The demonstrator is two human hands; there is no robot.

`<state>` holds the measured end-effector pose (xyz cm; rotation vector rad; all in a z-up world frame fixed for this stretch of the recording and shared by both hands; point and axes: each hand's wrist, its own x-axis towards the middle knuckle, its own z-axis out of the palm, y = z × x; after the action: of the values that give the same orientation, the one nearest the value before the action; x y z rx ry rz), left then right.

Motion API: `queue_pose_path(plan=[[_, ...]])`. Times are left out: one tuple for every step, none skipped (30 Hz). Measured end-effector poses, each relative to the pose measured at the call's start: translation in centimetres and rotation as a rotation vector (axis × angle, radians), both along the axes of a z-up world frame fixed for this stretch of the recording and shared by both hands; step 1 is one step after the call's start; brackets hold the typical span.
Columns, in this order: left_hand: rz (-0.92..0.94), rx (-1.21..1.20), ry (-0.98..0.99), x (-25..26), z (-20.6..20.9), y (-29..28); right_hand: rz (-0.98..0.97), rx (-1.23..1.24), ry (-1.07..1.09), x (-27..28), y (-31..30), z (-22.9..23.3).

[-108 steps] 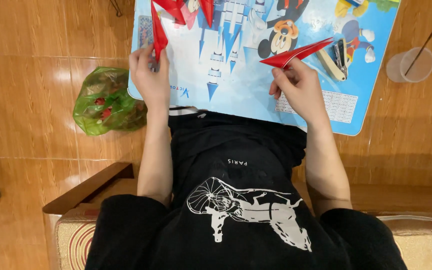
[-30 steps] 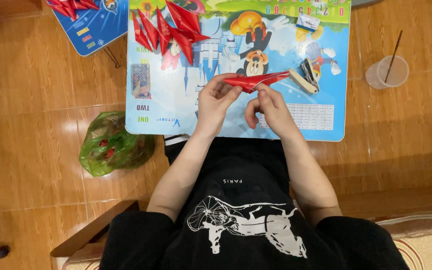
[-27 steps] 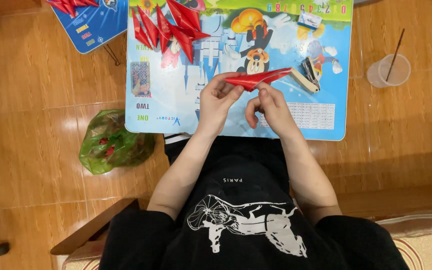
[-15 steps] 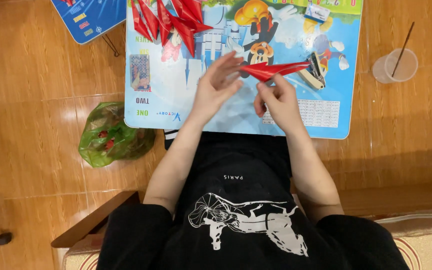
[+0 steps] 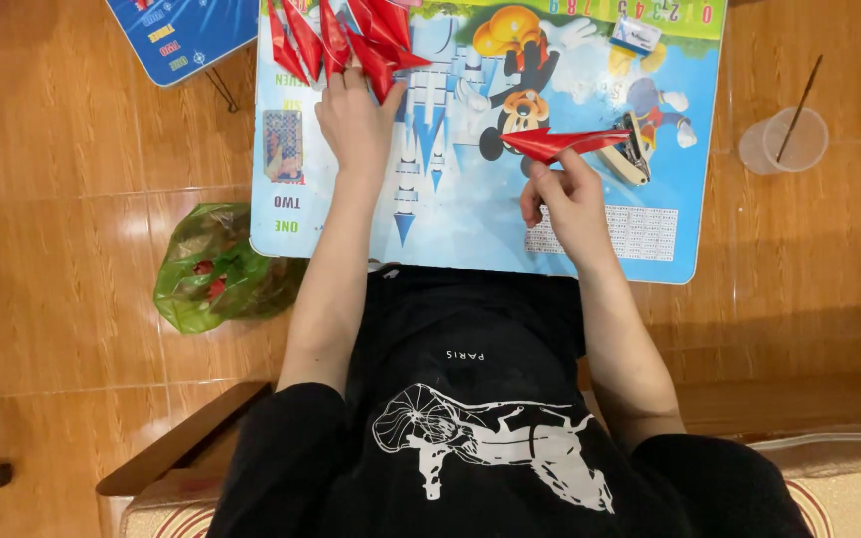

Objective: Fold pieces of red paper and join them together using a stapler to create decorative segments.

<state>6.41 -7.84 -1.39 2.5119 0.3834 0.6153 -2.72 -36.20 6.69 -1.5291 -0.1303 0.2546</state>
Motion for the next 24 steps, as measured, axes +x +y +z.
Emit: queue_pose_path(plan=[[-0.004,0.033,-0.04,-0.1,-0.8,0.3,-0.003,-0.01,0.004,-0.1,0.0,0.3],[-0.009,0.066,-0.081,-0.1,-1.5,0.5,-0.006,-0.019,0.009,-0.1,0.0,0.7],[-0.006,0.067,-0.079,-0.9,-0.9,0.8,-0.003,-0.018,0.011,-0.1,-0.2,0.5],[-0.01,-0.077,-0.051,-1.7,-0.3,1.1,-0.023,-0.016,0.014,-0.1,-0.4,0.3],[-0.015,-0.222,-0.025,-2.4,0.4,1.4,-0.044,-0.015,0.016,0.0,-0.6,0.1],[-0.014,-0.221,-0.025,-3.5,1.5,1.2,-0.042,-0.013,0.016,0.0,-0.3,0.5],[-0.058,-0.316,-0.09,-4.7,2.7,1.0,-0.038,-0.026,0.018,0.0,0.0,0.8],[-0.103,-0.41,-0.154,-5.9,3.8,0.8,-0.033,-0.038,0.02,-0.1,0.3,1.1],[-0.098,-0.408,-0.152,-6.8,4.5,0.2,-0.029,-0.037,0.023,-0.1,0.7,1.1],[-0.213,-0.516,-0.16,-7.7,5.2,-0.5,0.002,-0.062,0.0,-0.2,1.1,1.0],[-0.327,-0.624,-0.168,-8.6,5.9,-1.1,0.034,-0.088,-0.024,-0.2,1.6,0.9],[-0.32,-0.622,-0.167,-9.4,6.9,-1.8,0.041,-0.086,-0.021,-0.3,2.3,1.6],[-0.372,-0.595,-0.142,-10.0,7.9,-2.6,0.063,-0.124,-0.061,-0.3,2.9,2.5],[-0.425,-0.567,-0.117,-10.5,8.9,-3.4,0.086,-0.163,-0.102,-0.3,3.5,3.3],[-0.425,-0.569,-0.119,-10.6,9.4,-4.0,0.085,-0.166,-0.103,-0.1,3.6,3.3],[-0.463,-0.589,-0.121,-10.8,9.9,-4.6,0.085,-0.22,-0.154,0.1,3.6,3.3],[-0.5,-0.609,-0.12,-11.0,10.4,-5.1,0.086,-0.272,-0.204,0.2,3.7,3.3],[-0.499,-0.61,-0.121,-11.3,10.6,-5.5,0.087,-0.273,-0.203,0.1,3.9,3.7],[-0.54,-0.585,-0.162,-11.4,10.7,-5.8,0.076,-0.271,-0.202,0.1,4.1,4.2],[-0.58,-0.56,-0.204,-11.6,10.9,-6.2,0.066,-0.269,-0.2,0.1,4.3,4.7],[-0.58,-0.562,-0.203,-11.7,11.1,-6.4,0.066,-0.271,-0.199,0.0,4.3,4.7],[-0.598,-0.573,-0.196,-11.8,11.3,-6.7,0.022,-0.267,-0.184,-0.1,4.4,4.7],[-0.616,-0.583,-0.19,-11.9,11.6,-6.9,-0.021,-0.263,-0.17,-0.2,4.4,4.7],[-0.616,-0.584,-0.19,-11.9,11.4,-6.8,-0.021,-0.264,-0.17,-0.3,4.3,4.8]])
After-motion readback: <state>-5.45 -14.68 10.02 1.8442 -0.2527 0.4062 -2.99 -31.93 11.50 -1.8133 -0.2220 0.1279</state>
